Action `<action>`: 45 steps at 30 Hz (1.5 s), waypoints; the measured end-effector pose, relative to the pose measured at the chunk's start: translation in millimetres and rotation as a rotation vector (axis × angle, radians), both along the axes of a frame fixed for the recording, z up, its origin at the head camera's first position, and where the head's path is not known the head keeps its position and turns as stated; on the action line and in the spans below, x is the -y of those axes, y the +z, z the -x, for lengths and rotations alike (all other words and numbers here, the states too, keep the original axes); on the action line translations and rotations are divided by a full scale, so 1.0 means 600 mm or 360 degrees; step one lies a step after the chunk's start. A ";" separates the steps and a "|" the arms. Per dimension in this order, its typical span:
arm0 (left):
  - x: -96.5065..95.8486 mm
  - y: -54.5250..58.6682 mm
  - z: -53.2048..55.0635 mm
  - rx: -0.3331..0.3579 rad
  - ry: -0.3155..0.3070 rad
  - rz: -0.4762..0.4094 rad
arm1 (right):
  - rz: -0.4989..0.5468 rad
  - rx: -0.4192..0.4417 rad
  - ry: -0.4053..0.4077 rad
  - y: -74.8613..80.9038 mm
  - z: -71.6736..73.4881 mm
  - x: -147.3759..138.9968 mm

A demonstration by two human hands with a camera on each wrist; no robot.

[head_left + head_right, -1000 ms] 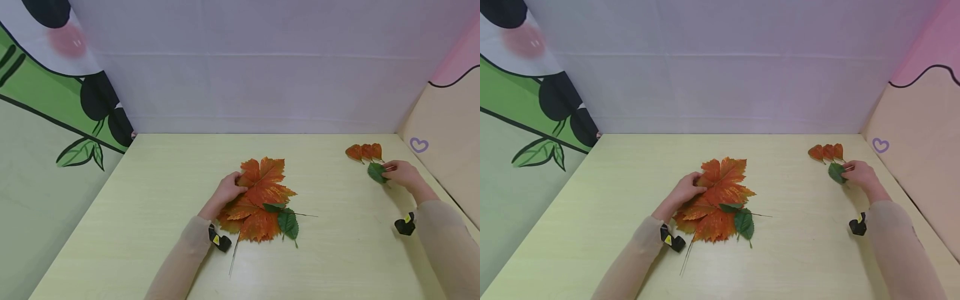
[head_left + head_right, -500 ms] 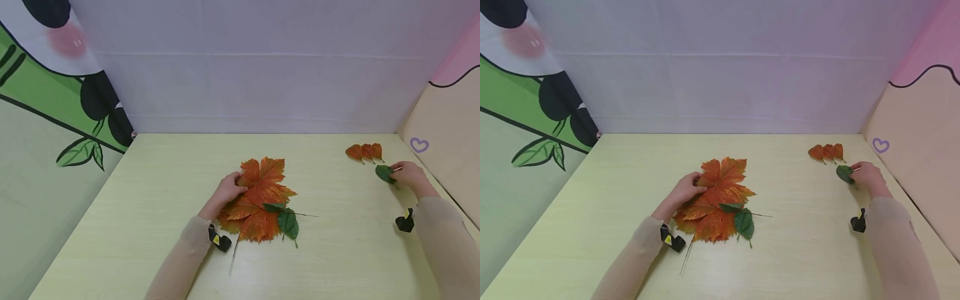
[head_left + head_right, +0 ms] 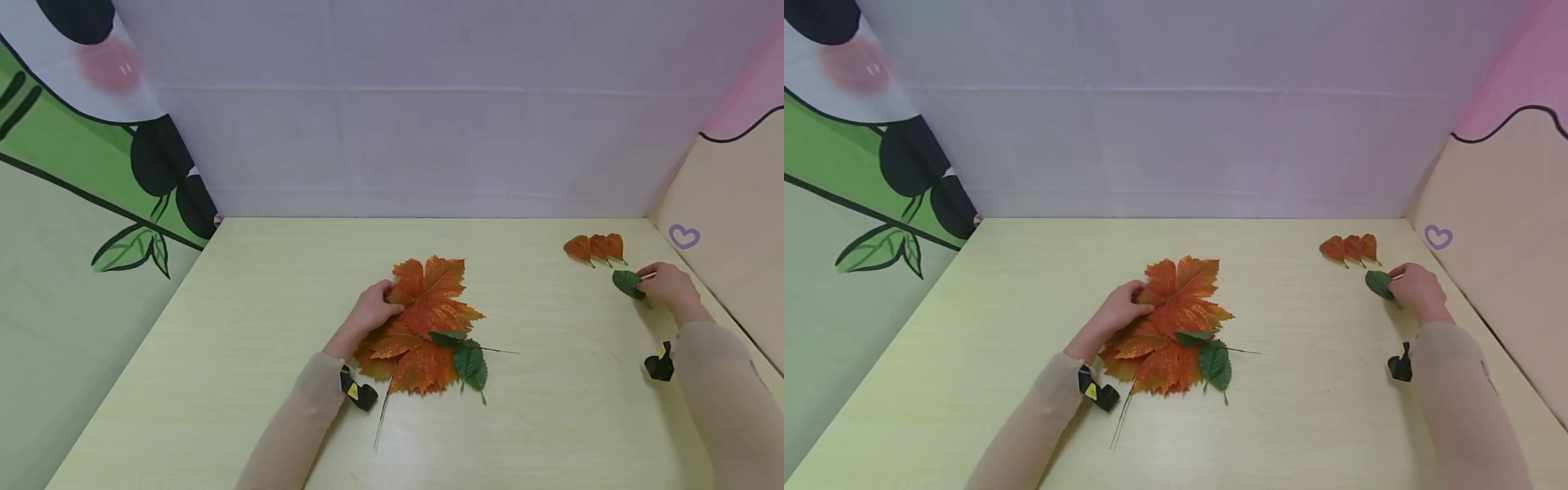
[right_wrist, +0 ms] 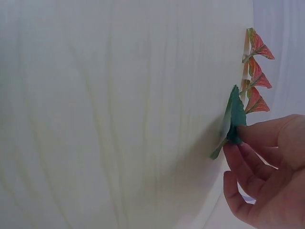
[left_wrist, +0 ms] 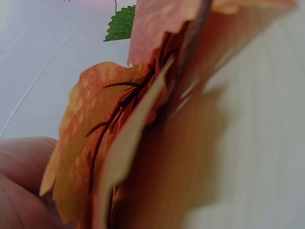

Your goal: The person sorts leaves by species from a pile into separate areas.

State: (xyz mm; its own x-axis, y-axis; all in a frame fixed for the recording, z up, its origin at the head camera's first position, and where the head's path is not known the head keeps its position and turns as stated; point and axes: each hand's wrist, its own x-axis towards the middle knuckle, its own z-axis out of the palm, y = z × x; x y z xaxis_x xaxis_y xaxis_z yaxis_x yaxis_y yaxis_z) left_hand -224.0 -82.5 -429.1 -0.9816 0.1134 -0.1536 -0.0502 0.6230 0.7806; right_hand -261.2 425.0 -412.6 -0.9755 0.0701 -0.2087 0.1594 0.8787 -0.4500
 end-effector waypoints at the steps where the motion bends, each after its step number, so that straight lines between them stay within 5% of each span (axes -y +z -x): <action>1: 0.000 0.000 0.000 0.0000 0.0001 -0.0001 | -0.0008 0.0001 -0.0007 0.000 0.000 0.000; 14: 0.002 0.001 0.001 -0.0002 0.0011 0.0003 | -0.0080 -0.0120 0.0049 0.022 0.003 0.042; 27: 0.001 0.003 0.001 -0.0008 0.0004 0.0011 | 0.0027 -0.0245 0.0341 0.034 0.004 0.162; 45: -0.001 -0.002 -0.001 -0.0009 0.0017 -0.0003 | 0.0100 -0.0321 0.0648 0.033 -0.025 0.275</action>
